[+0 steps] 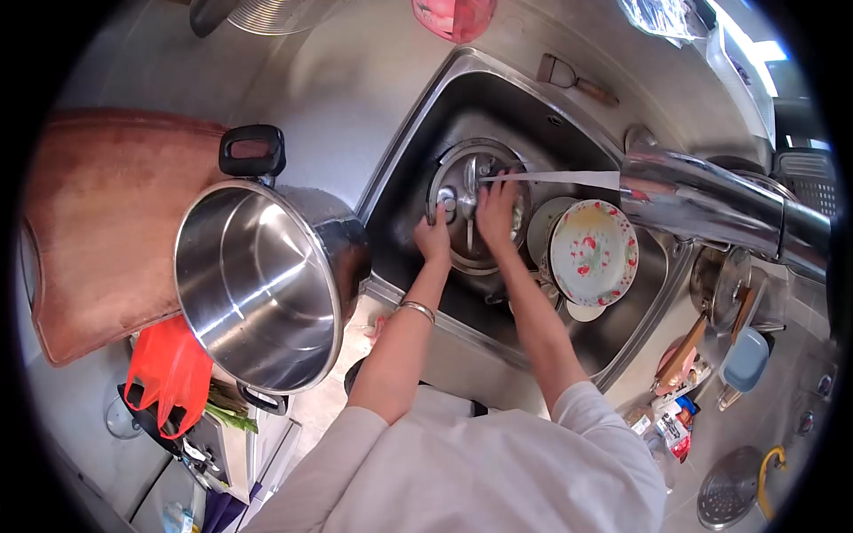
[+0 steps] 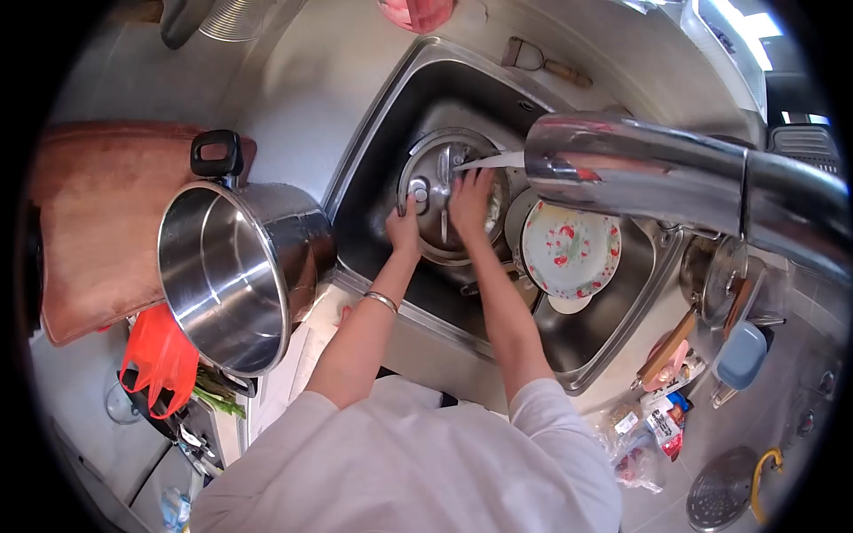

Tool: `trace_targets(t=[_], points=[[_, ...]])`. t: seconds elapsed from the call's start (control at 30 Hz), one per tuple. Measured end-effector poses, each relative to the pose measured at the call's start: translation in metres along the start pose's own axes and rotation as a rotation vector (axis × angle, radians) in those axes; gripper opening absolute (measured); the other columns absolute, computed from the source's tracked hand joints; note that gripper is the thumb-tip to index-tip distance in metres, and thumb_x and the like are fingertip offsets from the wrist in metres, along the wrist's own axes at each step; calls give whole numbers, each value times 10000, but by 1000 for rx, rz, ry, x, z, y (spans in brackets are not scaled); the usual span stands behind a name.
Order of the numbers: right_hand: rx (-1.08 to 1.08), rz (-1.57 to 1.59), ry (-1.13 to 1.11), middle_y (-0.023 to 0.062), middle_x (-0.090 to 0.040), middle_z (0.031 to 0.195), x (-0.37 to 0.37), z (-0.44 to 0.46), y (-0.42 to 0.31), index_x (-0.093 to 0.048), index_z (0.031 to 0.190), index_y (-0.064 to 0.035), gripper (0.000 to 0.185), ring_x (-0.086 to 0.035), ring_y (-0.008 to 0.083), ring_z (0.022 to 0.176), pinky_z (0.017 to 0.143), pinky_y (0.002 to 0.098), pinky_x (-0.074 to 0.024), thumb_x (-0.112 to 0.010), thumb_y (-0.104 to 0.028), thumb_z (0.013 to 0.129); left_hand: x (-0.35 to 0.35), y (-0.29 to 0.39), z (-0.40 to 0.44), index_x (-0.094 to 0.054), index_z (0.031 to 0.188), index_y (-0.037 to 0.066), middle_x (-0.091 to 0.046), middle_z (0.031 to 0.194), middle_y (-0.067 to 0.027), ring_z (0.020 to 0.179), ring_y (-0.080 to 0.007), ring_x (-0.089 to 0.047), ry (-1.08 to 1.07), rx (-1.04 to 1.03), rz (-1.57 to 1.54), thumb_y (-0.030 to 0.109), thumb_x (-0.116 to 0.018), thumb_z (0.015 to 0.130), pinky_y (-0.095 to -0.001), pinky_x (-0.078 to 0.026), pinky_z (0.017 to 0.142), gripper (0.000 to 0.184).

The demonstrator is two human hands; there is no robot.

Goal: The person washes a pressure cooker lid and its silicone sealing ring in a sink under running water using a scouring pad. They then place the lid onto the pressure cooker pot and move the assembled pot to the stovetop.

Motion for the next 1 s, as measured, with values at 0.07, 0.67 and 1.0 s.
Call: trace_targets(t=[0.07, 0.67, 1.0], points=[[190, 79, -67, 274, -197, 1426, -2, -36, -24, -320, 1296, 123, 514, -143, 442, 1330, 1099, 460, -149, -436, -178, 896, -6, -7, 4, -647, 831, -43, -651, 770, -150, 738, -254, -613, -21, 67, 91, 413, -617, 823, -350, -452, 687, 457], [341, 166, -301, 226, -242, 1424, 14, -55, -48, -343, 1289, 109, 494, -185, 418, 1325, 1092, 450, -193, -440, -48, 830, -5, -10, 8, -644, 872, -55, -653, 818, -75, 727, -141, -560, -30, 145, 61, 315, -631, 850, -321, -448, 684, 370], [440, 152, -241, 191, -324, 1394, 19, -9, -48, -414, 1256, 86, 445, -273, 393, 1296, 1079, 431, -235, -446, -7, 822, -2, -6, 13, -645, 900, -44, -655, 777, -123, 711, -149, -577, 19, 37, 209, 365, -597, 856, -329, -444, 684, 414]])
Point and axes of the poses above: each hand's wrist, its own z-axis towards the middle knuckle, its own x-axis out of the back of the hand, y = z × x, the point moved 5 cm from there along z, towards the middle knuckle
